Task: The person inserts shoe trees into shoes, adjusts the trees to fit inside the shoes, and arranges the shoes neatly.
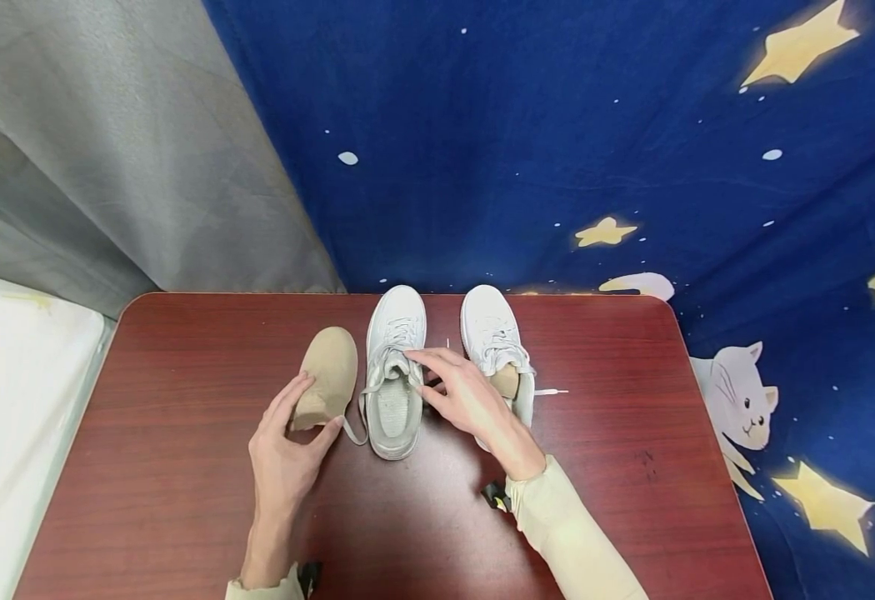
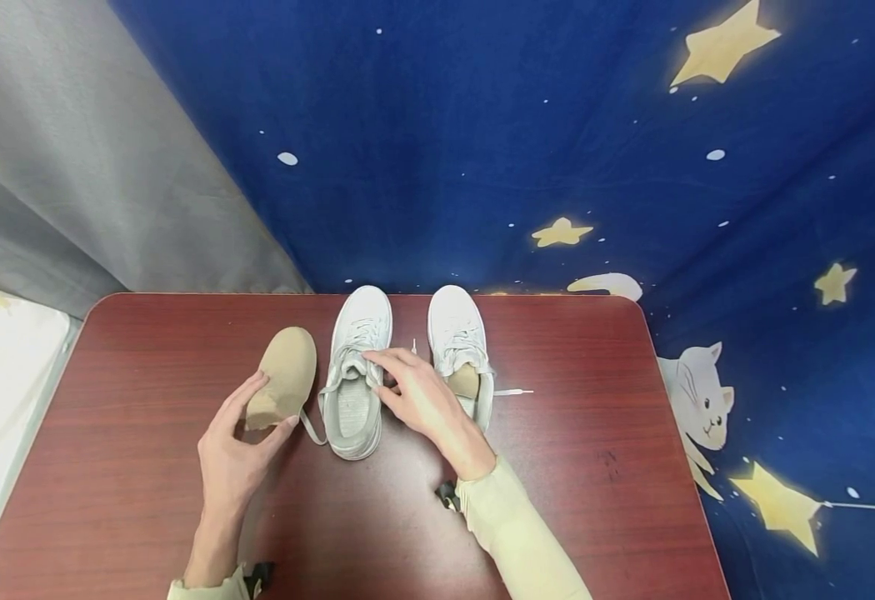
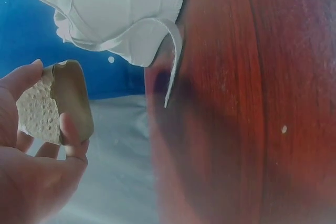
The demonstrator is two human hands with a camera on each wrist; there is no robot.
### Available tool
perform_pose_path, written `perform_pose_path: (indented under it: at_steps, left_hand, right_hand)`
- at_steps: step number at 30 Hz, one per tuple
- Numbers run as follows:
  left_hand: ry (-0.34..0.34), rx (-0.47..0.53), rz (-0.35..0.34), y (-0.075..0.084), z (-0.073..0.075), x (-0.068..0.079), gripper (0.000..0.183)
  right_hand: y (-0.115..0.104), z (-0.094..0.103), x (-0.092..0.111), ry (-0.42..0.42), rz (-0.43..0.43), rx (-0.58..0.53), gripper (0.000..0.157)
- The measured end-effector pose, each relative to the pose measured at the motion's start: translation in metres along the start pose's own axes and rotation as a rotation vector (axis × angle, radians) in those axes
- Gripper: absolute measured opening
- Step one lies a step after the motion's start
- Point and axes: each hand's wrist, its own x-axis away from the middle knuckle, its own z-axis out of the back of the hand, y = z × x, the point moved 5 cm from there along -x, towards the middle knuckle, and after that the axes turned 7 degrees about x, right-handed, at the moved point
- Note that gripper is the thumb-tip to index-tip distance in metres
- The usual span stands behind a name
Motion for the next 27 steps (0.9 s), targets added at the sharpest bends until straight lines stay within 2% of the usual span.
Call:
perform_pose_path:
  at_steps: [7, 14, 27]
  left_hand:
    - [-0.005, 0.014, 0.015, 0.004, 0.000, 0.011, 0.069]
    - [0.013, -0.007, 0.039, 0.007, 0.002, 0.013, 0.068]
    - [0.052, -0.021, 0.038, 0.019, 0.001, 0.019, 0.070]
  right_hand:
    - [0.000, -0.002, 0.002, -0.007, 0.000, -0.003, 0.049]
    - [0.000, -0.002, 0.001, -0.005, 0.001, -0.007, 0.048]
    - [0.000, 0.000, 0.000, 0.002, 0.013, -0.011, 0.049]
